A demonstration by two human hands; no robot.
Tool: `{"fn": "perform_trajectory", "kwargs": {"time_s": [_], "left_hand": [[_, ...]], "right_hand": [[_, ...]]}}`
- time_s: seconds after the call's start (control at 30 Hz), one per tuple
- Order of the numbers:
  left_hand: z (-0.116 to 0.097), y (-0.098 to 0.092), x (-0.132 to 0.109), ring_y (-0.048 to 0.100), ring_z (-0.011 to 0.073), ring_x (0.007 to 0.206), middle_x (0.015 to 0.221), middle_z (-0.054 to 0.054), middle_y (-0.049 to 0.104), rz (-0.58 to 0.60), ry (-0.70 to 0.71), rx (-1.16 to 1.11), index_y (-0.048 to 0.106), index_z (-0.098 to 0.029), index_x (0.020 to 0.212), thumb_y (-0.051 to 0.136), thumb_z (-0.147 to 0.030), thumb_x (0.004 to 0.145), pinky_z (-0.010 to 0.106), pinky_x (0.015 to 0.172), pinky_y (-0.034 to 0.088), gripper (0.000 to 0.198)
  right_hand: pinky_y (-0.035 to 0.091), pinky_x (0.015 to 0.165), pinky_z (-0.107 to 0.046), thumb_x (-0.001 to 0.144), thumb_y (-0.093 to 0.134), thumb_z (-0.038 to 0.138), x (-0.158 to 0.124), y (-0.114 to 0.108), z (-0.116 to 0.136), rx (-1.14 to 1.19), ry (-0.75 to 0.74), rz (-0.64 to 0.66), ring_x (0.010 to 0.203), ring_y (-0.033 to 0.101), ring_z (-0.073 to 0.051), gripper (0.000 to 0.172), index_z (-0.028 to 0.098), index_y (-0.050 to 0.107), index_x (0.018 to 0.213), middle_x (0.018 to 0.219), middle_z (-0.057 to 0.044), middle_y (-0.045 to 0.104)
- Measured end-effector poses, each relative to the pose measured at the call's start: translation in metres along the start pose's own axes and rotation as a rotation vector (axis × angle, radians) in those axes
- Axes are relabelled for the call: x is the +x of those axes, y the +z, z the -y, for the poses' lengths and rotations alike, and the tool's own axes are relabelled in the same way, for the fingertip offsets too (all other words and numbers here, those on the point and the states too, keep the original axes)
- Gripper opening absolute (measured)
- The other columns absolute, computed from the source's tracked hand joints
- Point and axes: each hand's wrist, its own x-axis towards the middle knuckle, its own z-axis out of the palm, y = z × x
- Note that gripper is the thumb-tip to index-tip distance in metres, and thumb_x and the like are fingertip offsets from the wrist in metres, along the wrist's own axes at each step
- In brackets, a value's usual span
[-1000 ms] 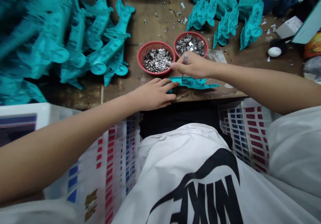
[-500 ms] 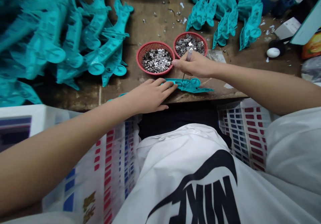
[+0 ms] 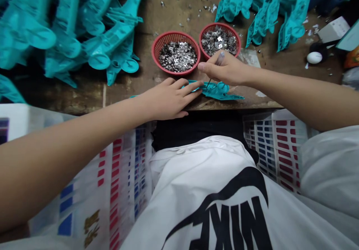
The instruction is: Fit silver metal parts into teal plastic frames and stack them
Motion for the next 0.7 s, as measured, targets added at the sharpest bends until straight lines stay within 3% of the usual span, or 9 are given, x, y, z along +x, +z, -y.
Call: {"fn": "perform_trajectory", "kwargs": {"time_s": [0.17,0.4,0.7], "left_hand": [[-0.0002,-0.0035,0.0022,0.057,0.0533,0.168,0.206,0.017,0.044,0.021,0.003,-0.022,0.055,-0.024,0.195,0.078,-0.039,0.115,0.065,0.131,0.056,0.085],[-0.0002,-0.0038,0.0041,0.056,0.053,0.169,0.206,0.016,0.043,0.035,-0.004,-0.019,0.055,-0.022,0.194,0.076,-0.038,0.115,0.065,0.133,0.056,0.084],[-0.0012,-0.0038,0.0032,0.055,0.0533,0.171,0.206,0.016,0.044,0.011,-0.006,-0.048,0.054,-0.022,0.195,0.074,-0.035,0.112,0.067,0.135,0.055,0.087]], "right_hand": [[0.026,0.06,-0.027,0.132,0.059,0.048,-0.0004,0.0007,0.0075,-0.074,0.094,-0.014,0.07,0.03,-0.011,0.067,0.024,0.038,0.073,0.07,0.005,0.031],[0.026,0.061,-0.027,0.13,0.061,0.056,-0.0003,-0.0006,0.0061,-0.086,0.038,-0.04,0.07,0.03,-0.01,0.069,0.024,0.04,0.073,0.071,0.005,0.031],[0.025,0.064,-0.029,0.129,0.057,0.038,-0.0008,0.0038,0.0058,-0.09,0.04,-0.034,0.069,0.029,-0.01,0.06,0.024,0.04,0.073,0.069,0.006,0.031]]}}
